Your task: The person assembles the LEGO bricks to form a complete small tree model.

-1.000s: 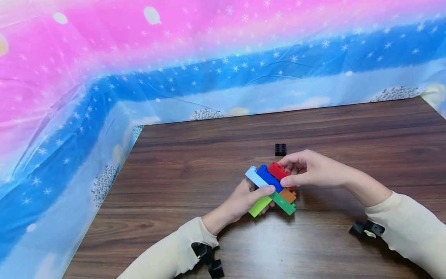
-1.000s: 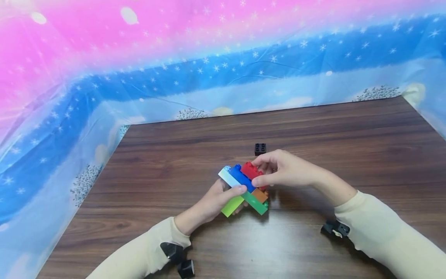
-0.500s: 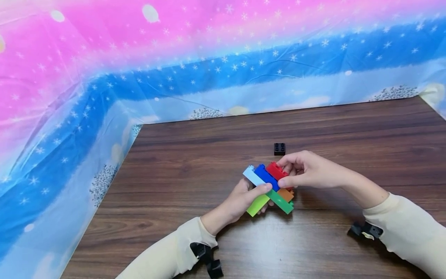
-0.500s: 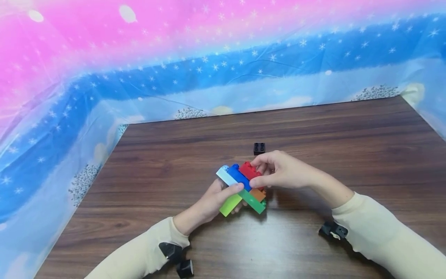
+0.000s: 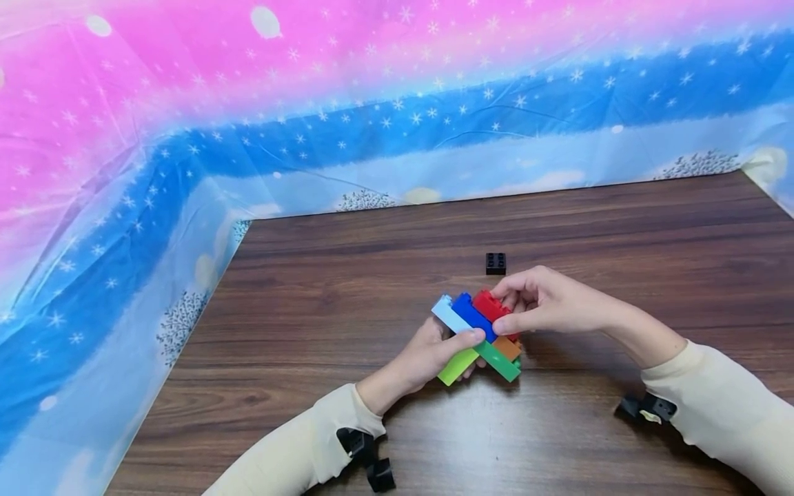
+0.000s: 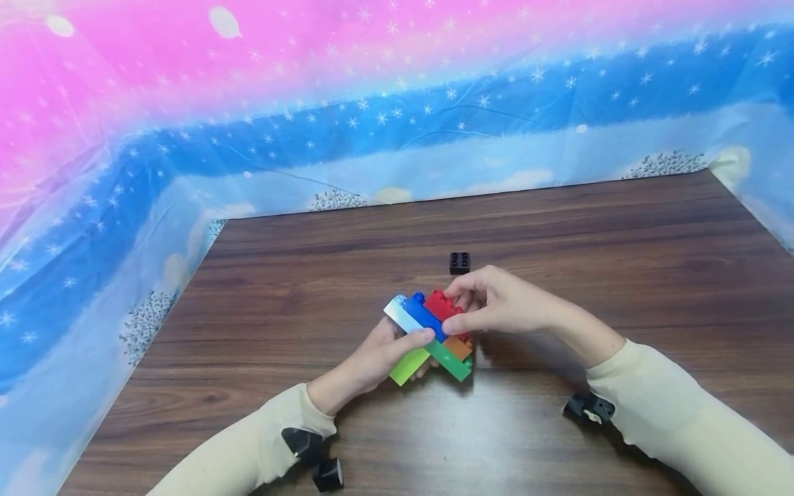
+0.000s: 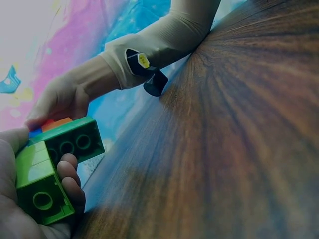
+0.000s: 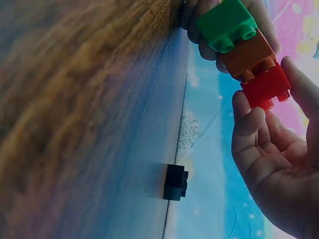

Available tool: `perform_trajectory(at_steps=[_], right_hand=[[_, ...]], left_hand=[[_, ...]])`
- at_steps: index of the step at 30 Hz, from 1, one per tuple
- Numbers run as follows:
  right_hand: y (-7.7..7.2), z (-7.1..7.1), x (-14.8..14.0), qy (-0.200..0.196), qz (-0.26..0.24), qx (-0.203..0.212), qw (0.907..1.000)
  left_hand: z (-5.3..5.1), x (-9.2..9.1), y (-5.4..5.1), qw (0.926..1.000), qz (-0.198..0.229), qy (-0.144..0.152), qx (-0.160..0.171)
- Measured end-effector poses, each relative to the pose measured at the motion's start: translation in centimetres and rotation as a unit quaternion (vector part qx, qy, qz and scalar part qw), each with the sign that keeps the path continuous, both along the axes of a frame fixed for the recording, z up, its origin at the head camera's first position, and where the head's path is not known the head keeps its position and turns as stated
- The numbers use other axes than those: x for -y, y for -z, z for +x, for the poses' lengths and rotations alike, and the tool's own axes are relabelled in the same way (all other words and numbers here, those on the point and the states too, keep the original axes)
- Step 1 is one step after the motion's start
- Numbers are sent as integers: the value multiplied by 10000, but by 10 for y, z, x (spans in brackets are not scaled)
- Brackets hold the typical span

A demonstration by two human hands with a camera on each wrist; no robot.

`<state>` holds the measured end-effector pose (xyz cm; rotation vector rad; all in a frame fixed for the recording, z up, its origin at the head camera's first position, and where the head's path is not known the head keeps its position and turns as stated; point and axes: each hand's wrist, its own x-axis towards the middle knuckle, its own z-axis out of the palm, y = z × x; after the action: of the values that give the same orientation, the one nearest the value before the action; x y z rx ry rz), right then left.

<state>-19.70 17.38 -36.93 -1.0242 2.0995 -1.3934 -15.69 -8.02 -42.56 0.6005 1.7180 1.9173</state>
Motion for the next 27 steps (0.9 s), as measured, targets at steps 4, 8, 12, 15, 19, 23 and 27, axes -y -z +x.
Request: perform_trajectory(at_steps=[4, 8, 12, 15, 19, 23, 27], right_hand=[[2, -1, 2, -95, -47, 52, 9999], [1, -3, 5, -136, -28, -20, 9999], [0, -4, 5, -175, -63, -83, 9998], [2, -4, 6, -167, -55, -43, 9998], [-3, -3, 7, 21, 371, -387, 9986], [-16, -13, 6, 313, 895, -1447, 9849], [-17, -34, 7, 856, 1450, -2172, 9615]], left_hand=[[1, 2, 1, 9999, 70, -44, 92], [2, 3, 0, 9999, 123, -90, 37], [2, 3, -1, 9999, 118, -104, 2], [3, 3, 0, 9998, 142, -118, 67], [4, 0, 0, 9993, 166, -281, 195], [4, -8, -2, 9969, 199, -630, 435], [3, -14, -3, 9923, 197, -1008, 686]])
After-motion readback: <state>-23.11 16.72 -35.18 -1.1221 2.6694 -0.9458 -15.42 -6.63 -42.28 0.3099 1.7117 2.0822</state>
